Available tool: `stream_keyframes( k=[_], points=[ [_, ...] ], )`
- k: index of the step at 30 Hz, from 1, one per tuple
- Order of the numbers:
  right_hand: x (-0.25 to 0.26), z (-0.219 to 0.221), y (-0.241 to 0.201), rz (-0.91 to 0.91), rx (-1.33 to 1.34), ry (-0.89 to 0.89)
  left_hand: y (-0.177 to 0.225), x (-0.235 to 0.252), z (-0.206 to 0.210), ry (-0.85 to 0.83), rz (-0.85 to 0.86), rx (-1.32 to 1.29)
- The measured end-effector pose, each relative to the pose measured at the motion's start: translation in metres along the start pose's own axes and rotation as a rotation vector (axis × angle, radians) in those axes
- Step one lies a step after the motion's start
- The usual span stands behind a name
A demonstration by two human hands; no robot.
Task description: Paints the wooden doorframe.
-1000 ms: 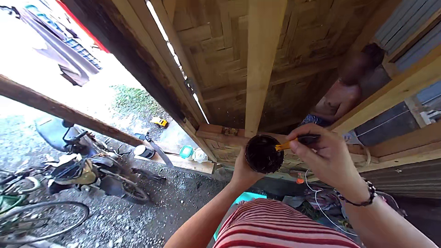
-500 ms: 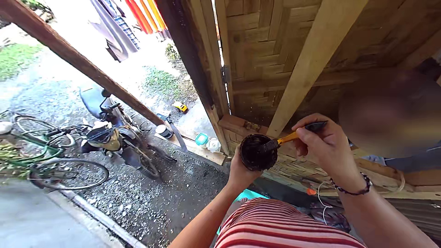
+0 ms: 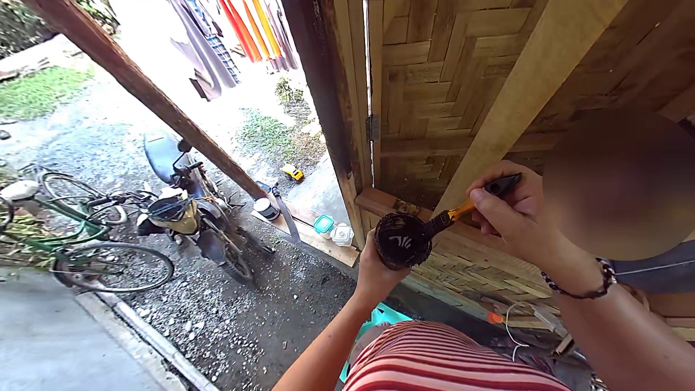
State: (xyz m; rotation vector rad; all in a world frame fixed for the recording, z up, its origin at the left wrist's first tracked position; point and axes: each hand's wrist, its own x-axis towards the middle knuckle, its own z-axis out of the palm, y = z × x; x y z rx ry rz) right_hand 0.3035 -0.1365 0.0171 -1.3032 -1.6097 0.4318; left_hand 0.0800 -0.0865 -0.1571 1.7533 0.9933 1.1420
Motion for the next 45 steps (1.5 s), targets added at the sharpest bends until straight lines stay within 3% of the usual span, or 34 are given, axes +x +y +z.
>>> stream_keyframes(
  k=[9, 13, 17, 24, 31, 36, 41, 45],
  points=[
    [0.004, 0.004, -0.006, -0.041, -0.019, -0.017, -0.003, -0.003, -0.003, 0.022, -0.012, 0.007],
    [0.003, 0.005, -0.002, -0.064, 0.185, -0.086, -0.004, -0.005, -0.007, 0.028, -0.039, 0.014],
    [0.000, 0.005, 0.004, 0.034, 0.338, -0.176, -0.004, -0.006, -0.011, 0.058, -0.066, -0.004],
    [-0.019, 0.033, 0.043, 0.259, 0.758, 0.043, -0.003, -0.005, -0.020, 0.145, -0.089, -0.045],
    [-0.034, 0.064, 0.057, 0.383, 1.033, 0.096, 0.003, -0.003, -0.029, 0.191, -0.111, -0.026],
    [-0.041, 0.074, 0.058, 0.390, 1.012, 0.051, 0.013, -0.006, -0.032, 0.180, -0.201, -0.004],
    [-0.038, 0.076, 0.049, 0.352, 0.952, -0.103, 0.004, -0.004, -0.041, 0.246, -0.125, -0.065],
    [-0.035, 0.087, 0.050, 0.304, 0.948, -0.106, 0.007, -0.007, -0.052, 0.299, -0.132, -0.059]
  ],
)
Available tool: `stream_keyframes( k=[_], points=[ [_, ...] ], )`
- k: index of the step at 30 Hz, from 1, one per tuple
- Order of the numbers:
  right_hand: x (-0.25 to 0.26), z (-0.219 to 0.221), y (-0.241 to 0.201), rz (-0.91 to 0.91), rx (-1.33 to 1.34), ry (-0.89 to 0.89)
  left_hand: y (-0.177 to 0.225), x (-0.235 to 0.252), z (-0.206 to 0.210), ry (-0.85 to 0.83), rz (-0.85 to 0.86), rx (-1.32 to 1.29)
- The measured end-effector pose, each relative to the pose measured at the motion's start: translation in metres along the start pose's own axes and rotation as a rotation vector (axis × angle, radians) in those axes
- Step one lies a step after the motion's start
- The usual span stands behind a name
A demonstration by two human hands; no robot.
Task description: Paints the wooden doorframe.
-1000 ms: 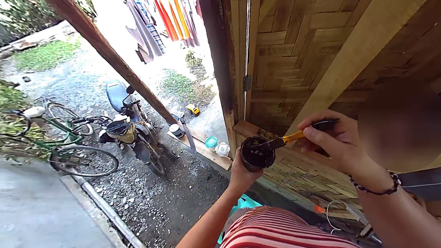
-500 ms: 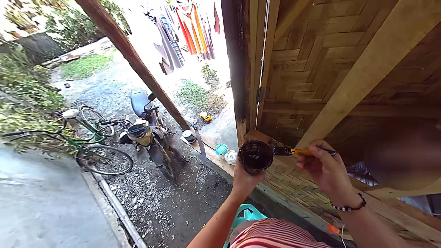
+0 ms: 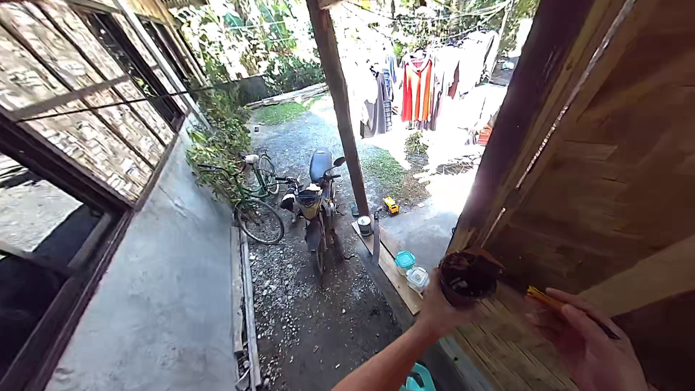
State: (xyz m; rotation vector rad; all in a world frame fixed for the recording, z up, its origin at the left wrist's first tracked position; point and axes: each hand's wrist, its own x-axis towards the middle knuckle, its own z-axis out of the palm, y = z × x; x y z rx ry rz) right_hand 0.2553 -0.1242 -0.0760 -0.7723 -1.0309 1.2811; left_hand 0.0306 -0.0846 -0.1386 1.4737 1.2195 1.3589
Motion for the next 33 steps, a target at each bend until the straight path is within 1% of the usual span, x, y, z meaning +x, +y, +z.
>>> stream_keyframes(
  k=[3, 8, 14, 18, 23, 29, 33],
  points=[
    [0.001, 0.003, 0.005, -0.014, -0.011, 0.001, -0.002, 0.001, -0.004, 0.045, 0.003, 0.021],
    [0.001, 0.004, 0.013, 0.000, -0.036, -0.004, -0.017, 0.003, -0.006, 0.059, -0.003, 0.007],
    [0.000, 0.005, 0.018, 0.031, -0.056, -0.001, -0.026, 0.003, -0.007, 0.061, 0.000, 0.047],
    [0.001, 0.006, 0.023, 0.061, 0.027, 0.027, -0.031, 0.005, -0.005, 0.059, -0.004, 0.035],
    [0.002, 0.007, 0.030, 0.037, 0.053, 0.042, -0.034, 0.009, -0.002, 0.061, -0.055, 0.050],
    [0.006, 0.007, 0.036, 0.043, 0.065, 0.087, -0.041, 0.014, -0.001, 0.047, -0.058, 0.089],
    [0.009, 0.003, 0.036, 0.031, 0.021, 0.078, -0.050, 0.016, -0.001, 0.050, -0.053, 0.100]
  ],
)
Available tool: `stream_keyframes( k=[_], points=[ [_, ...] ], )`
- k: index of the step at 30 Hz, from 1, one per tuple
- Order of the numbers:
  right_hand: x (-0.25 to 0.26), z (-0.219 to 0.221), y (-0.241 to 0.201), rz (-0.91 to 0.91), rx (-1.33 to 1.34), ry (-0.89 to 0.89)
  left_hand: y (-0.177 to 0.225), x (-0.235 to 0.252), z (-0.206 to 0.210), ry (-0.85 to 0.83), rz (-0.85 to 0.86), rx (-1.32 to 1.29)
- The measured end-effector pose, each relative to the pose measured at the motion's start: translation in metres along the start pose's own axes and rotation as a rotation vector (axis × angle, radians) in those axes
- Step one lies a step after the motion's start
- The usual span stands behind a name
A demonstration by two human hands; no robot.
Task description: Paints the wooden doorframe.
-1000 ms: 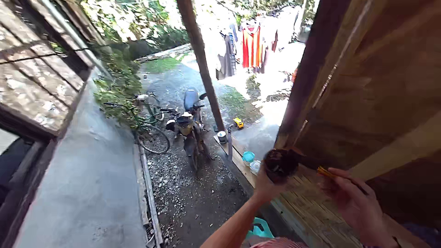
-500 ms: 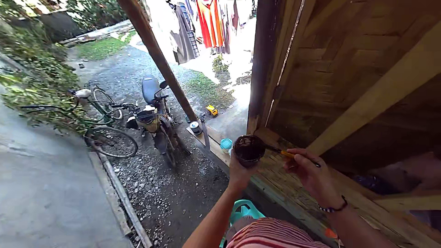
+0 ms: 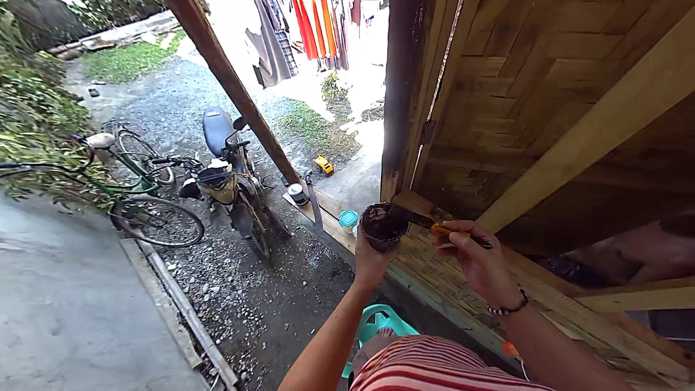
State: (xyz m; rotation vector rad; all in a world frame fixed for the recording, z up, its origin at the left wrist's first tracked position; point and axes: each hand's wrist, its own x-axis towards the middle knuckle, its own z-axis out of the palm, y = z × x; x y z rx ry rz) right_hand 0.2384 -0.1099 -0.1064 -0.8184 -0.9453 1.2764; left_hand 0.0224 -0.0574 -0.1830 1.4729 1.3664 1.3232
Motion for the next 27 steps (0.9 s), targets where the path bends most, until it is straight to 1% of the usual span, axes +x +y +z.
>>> stream_keyframes(
  k=[3, 5, 12, 16, 20, 23, 27],
  points=[
    [0.002, -0.001, 0.000, -0.034, -0.106, -0.020, -0.001, 0.003, 0.002, -0.002, -0.031, 0.005],
    [0.004, 0.001, 0.000, -0.103, -0.233, -0.041, -0.001, 0.006, 0.004, 0.003, -0.044, -0.002],
    [0.025, 0.014, -0.007, -0.492, -0.720, -0.142, 0.009, 0.025, 0.009, 0.019, -0.083, 0.005],
    [0.042, 0.026, -0.018, -0.660, -0.998, -0.235, 0.011, 0.040, 0.009, 0.030, -0.067, -0.049],
    [0.067, 0.044, -0.029, -0.827, -1.296, -0.317, 0.006, 0.054, 0.009, 0.034, -0.059, -0.044],
    [0.086, 0.057, -0.031, -0.892, -1.437, -0.330, 0.003, 0.062, 0.010, 0.048, -0.044, -0.030],
    [0.105, 0.072, -0.028, -0.913, -1.538, -0.321, 0.000, 0.069, 0.008, 0.033, -0.028, -0.023]
  ],
)
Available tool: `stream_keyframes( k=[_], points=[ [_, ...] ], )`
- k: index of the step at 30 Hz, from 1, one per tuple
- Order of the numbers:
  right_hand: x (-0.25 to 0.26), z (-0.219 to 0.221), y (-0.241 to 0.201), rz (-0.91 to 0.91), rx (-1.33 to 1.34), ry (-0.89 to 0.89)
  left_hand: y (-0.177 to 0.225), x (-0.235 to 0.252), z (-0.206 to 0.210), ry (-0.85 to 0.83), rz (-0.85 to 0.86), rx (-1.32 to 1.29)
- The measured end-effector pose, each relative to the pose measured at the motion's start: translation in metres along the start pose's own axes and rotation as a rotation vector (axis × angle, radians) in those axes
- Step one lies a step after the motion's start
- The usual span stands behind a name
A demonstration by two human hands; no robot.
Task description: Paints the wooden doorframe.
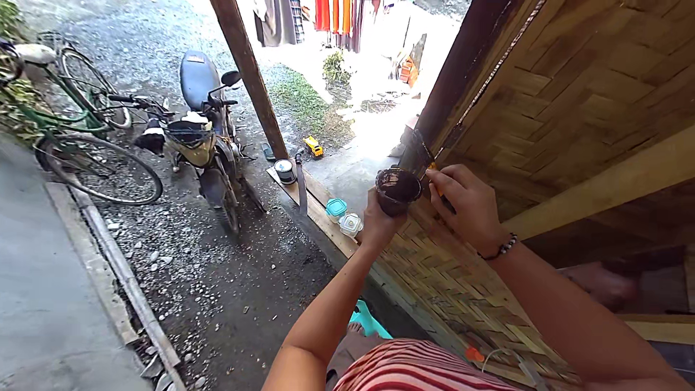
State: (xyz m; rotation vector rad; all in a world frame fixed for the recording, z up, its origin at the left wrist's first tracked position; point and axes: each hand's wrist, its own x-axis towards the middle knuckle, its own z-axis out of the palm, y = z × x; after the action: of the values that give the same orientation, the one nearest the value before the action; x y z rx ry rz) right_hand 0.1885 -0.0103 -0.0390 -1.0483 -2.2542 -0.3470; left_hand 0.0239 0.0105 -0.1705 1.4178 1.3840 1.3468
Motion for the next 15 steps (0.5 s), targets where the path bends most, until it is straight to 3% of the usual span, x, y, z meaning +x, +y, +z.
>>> stream_keyframes(
  k=[9, 15],
  points=[
    [0.002, 0.024, 0.017, 0.023, -0.107, -0.062, -0.020, -0.006, -0.009, 0.004, -0.022, -0.019],
    [0.002, 0.024, 0.005, -0.017, -0.077, -0.072, -0.030, -0.017, -0.017, -0.010, -0.079, -0.034]
  ],
)
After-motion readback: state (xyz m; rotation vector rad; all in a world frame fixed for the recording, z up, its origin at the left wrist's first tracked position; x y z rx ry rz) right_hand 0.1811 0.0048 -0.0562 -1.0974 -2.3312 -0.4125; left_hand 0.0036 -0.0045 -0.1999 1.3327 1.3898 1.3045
